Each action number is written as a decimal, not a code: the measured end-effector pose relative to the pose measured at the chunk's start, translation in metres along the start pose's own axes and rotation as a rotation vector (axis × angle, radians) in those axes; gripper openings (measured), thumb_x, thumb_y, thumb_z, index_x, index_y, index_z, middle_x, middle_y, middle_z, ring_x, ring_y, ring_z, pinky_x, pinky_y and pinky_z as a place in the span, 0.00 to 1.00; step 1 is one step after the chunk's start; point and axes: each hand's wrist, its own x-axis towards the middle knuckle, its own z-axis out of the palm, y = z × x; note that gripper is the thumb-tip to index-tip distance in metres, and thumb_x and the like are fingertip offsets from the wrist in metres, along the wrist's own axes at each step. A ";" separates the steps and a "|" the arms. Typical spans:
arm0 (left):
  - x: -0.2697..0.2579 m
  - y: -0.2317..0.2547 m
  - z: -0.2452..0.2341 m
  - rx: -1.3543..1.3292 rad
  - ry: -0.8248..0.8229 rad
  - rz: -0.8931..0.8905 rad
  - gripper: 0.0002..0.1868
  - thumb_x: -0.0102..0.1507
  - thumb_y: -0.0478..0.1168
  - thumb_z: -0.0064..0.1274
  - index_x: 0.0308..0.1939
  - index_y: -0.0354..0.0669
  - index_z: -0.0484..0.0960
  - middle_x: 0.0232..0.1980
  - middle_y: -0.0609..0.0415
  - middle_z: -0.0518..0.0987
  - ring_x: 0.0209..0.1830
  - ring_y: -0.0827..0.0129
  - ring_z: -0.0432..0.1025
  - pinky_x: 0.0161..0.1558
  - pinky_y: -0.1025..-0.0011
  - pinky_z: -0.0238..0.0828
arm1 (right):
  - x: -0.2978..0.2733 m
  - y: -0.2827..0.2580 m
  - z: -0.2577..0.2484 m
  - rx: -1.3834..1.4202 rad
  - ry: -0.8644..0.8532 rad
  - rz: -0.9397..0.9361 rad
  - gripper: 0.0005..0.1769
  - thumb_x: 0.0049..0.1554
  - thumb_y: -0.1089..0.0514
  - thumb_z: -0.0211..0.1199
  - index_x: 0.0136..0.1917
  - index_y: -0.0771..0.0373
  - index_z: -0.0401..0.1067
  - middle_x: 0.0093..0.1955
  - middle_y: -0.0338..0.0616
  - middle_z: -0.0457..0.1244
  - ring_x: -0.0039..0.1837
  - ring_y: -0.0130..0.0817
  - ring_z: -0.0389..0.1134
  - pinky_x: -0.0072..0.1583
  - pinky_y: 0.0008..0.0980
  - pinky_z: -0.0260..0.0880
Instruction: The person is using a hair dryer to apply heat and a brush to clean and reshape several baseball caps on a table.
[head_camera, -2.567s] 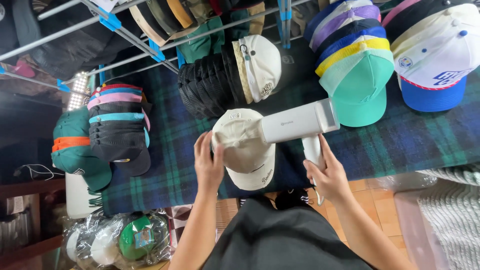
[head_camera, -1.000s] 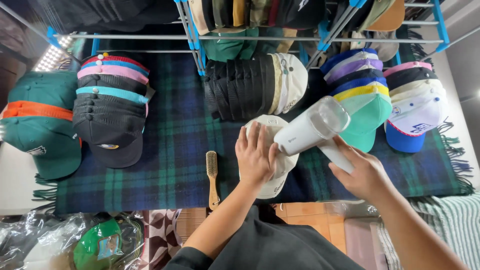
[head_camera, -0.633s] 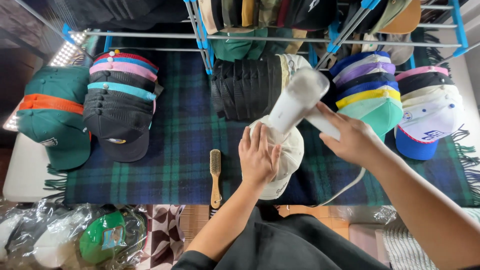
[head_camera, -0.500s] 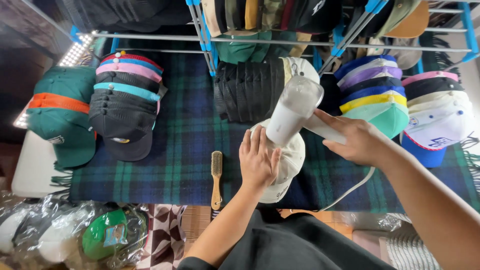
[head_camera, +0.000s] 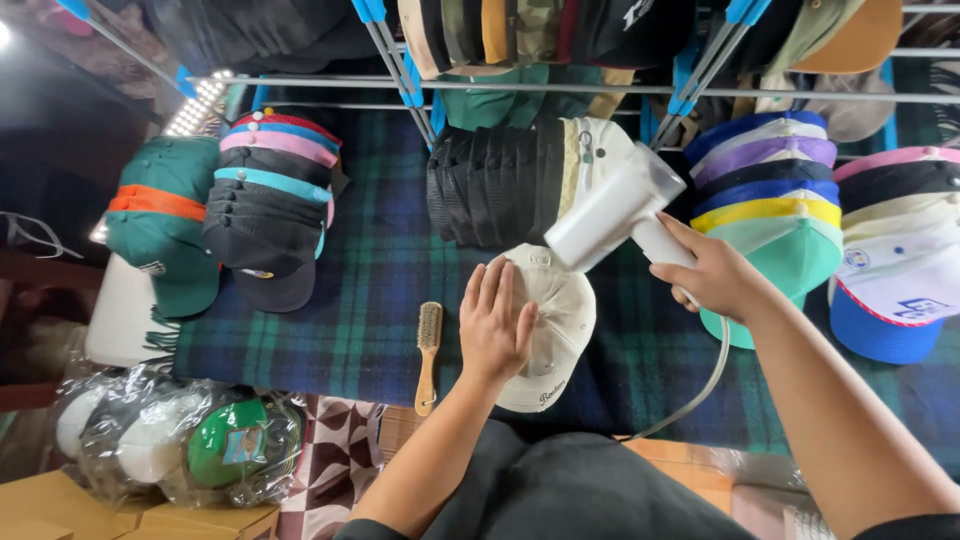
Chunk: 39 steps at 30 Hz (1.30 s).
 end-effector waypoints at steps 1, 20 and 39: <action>0.002 -0.001 -0.003 0.014 0.000 0.000 0.33 0.71 0.56 0.37 0.64 0.30 0.75 0.65 0.34 0.74 0.70 0.40 0.64 0.70 0.52 0.58 | 0.006 0.018 0.004 0.007 -0.010 -0.008 0.41 0.57 0.61 0.66 0.81 0.45 0.59 0.43 0.59 0.68 0.31 0.46 0.70 0.29 0.41 0.72; -0.014 -0.008 0.016 -0.289 0.073 -0.251 0.29 0.74 0.50 0.28 0.71 0.36 0.69 0.70 0.40 0.70 0.71 0.46 0.64 0.71 0.55 0.59 | -0.060 0.018 -0.001 -0.175 0.072 -0.288 0.43 0.51 0.59 0.68 0.79 0.46 0.63 0.42 0.50 0.69 0.39 0.46 0.70 0.38 0.45 0.71; 0.002 -0.049 -0.043 -1.238 -0.188 -1.091 0.42 0.66 0.65 0.22 0.76 0.44 0.60 0.79 0.49 0.62 0.80 0.61 0.54 0.77 0.63 0.46 | -0.021 -0.242 0.100 -1.207 -0.354 0.042 0.48 0.57 0.44 0.58 0.86 0.25 0.42 0.45 0.40 0.70 0.48 0.36 0.70 0.51 0.36 0.66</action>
